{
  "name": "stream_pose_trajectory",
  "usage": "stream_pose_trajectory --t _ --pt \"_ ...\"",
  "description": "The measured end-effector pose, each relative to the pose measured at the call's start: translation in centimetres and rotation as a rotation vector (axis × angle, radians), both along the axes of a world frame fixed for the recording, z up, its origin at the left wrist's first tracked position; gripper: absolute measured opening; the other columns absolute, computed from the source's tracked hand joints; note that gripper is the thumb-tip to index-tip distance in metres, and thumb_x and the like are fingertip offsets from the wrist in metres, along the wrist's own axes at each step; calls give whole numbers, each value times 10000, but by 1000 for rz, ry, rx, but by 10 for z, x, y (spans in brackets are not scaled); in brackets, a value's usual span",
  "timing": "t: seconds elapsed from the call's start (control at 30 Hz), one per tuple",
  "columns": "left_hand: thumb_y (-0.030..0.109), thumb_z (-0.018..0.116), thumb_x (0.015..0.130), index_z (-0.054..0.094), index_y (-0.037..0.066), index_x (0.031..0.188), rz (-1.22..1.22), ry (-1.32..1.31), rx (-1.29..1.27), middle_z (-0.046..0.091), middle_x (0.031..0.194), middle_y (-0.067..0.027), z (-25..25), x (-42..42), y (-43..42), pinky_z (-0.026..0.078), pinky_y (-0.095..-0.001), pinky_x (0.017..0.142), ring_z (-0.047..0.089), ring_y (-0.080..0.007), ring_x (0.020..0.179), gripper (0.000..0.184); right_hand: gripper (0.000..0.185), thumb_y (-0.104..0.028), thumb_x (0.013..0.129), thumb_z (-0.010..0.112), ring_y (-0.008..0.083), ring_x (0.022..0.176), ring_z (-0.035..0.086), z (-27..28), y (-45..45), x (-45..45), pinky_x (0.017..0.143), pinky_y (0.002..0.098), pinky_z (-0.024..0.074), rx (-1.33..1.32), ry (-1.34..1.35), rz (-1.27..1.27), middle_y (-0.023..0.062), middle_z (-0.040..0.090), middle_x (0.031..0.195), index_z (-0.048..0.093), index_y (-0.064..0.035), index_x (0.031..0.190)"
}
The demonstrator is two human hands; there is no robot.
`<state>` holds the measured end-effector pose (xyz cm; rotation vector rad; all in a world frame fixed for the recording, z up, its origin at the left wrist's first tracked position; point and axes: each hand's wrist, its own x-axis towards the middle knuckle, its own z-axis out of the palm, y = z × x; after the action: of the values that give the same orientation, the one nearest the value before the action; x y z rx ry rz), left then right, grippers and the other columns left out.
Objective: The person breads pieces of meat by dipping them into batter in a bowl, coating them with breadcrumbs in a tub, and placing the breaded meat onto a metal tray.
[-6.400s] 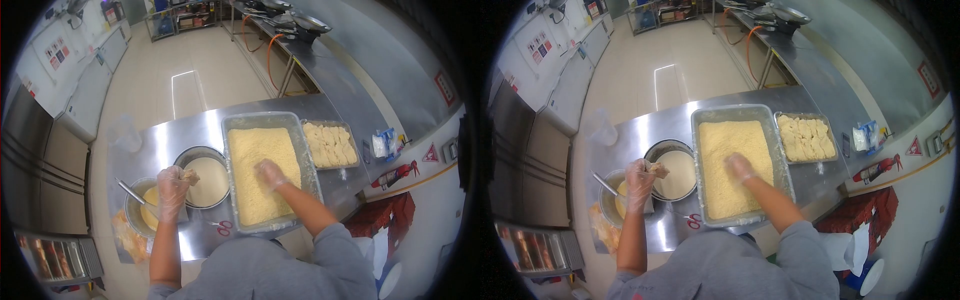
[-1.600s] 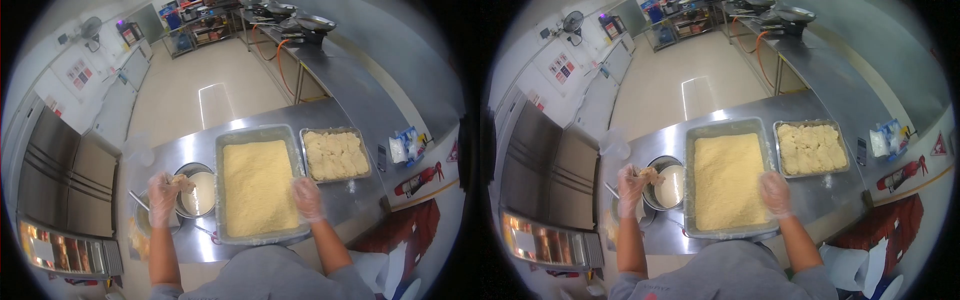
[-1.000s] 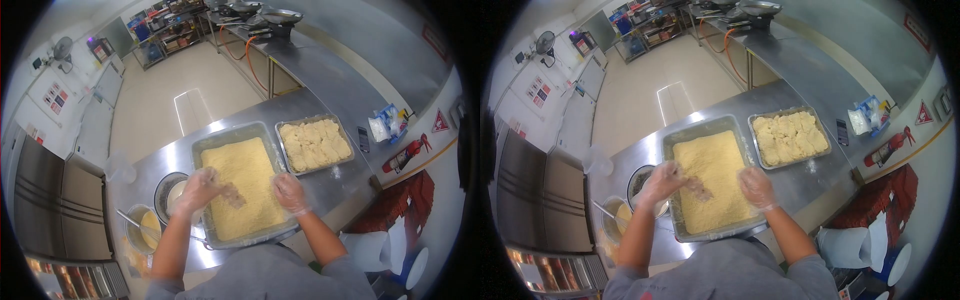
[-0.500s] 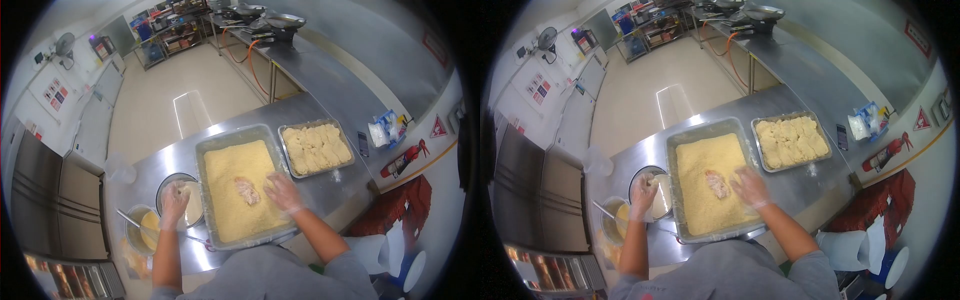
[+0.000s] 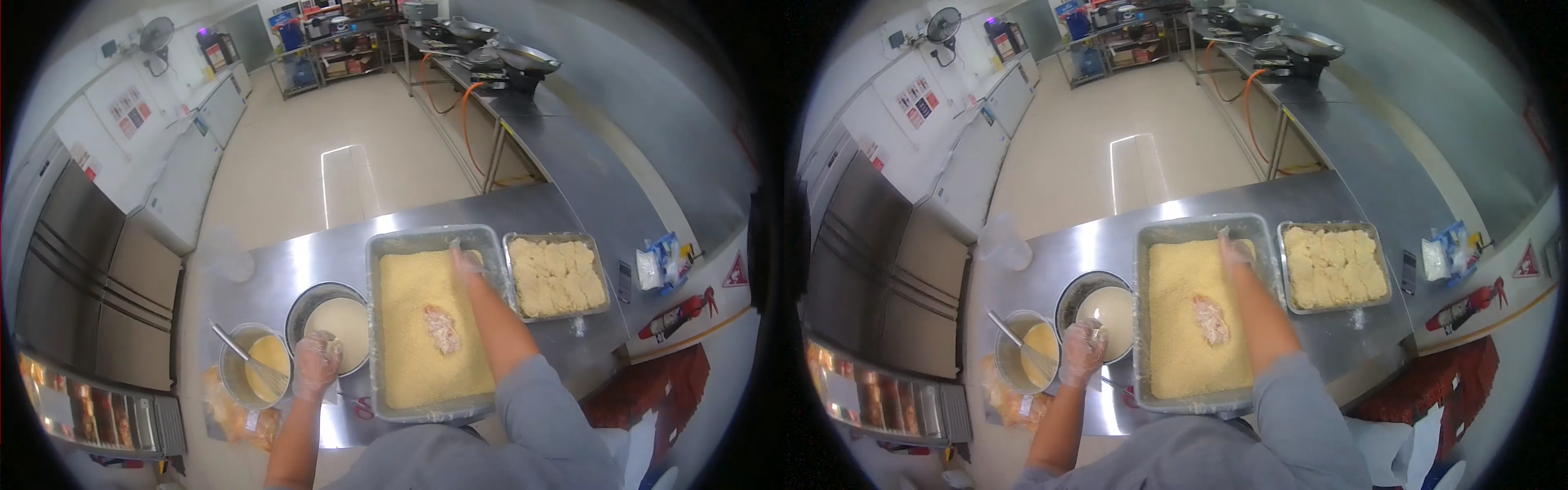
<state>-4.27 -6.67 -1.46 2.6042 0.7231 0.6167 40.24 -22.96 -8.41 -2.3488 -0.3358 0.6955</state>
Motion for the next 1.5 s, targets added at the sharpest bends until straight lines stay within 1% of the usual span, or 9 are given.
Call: stream_pose_trajectory --t 0.23,0.4,0.5,0.63,1.0,1.1,1.2,1.33,1.5 --pt "213 780 897 784 36 1115 2 83 -48 773 1069 -205 2 1 2 552 -522 949 716 -421 1034 281 746 -570 1088 482 362 1386 633 -89 54 25 1192 469 452 283 340 49 223 685 1499 661 35 1486" --pt "217 778 906 771 59 1156 1 80 40 761 1106 -196 4 3 -1 546 -522 959 701 -416 1060 295 634 -514 1112 489 269 1348 667 -11 40 -8 1133 435 499 200 501 329 185 725 1439 734 4 1384" --pt "214 774 915 769 65 1164 27 120 45 759 1109 -191 1 2 -1 540 -527 960 692 -418 1064 290 616 -510 1131 459 310 1315 693 79 35 -6 1116 469 508 -33 488 502 190 756 1386 755 -27 1372" --pt "205 776 920 773 68 1164 21 91 44 763 1112 -185 -5 2 3 533 -530 965 690 -415 1066 280 635 -544 1135 404 378 1319 694 5 75 -1 1162 476 498 -24 -202 797 199 745 1422 760 -87 1397" --pt "192 787 895 771 51 1157 31 112 32 763 1126 -187 0 1 -2 534 -520 980 686 -417 1083 298 638 -576 1128 423 364 1307 715 125 76 -91 1129 458 539 -495 -244 1057 141 705 1523 771 -123 1412" --pt "178 791 880 777 42 1153 33 83 45 770 1131 -195 -2 1 -2 541 -516 990 694 -423 1095 306 588 -530 1117 486 355 1234 746 119 55 -71 1039 473 583 -257 282 1025 192 739 1442 825 -77 1277" --pt "172 794 875 774 37 1154 6 54 -18 768 1136 -205 5 1 -2 547 -522 990 697 -428 1099 310 496 -429 1088 548 371 1132 773 71 65 -61 957 509 606 -36 110 754 244 783 1282 830 -34 1191" --pt "176 794 881 775 33 1157 -5 39 4 770 1131 -207 -2 -1 1 550 -526 982 701 -431 1087 312 429 -315 1051 552 423 1057 772 -21 84 -102 958 534 596 -95 -461 1145 279 792 1158 805 17 1148" --pt "194 783 902 782 35 1152 -5 36 44 777 1133 -202 -3 -2 0 551 -520 987 706 -425 1087 296 395 -294 1009 582 435 1091 765 16 63 -155 982 539 589 -125 -209 1191 279 791 1174 819 1 1120"
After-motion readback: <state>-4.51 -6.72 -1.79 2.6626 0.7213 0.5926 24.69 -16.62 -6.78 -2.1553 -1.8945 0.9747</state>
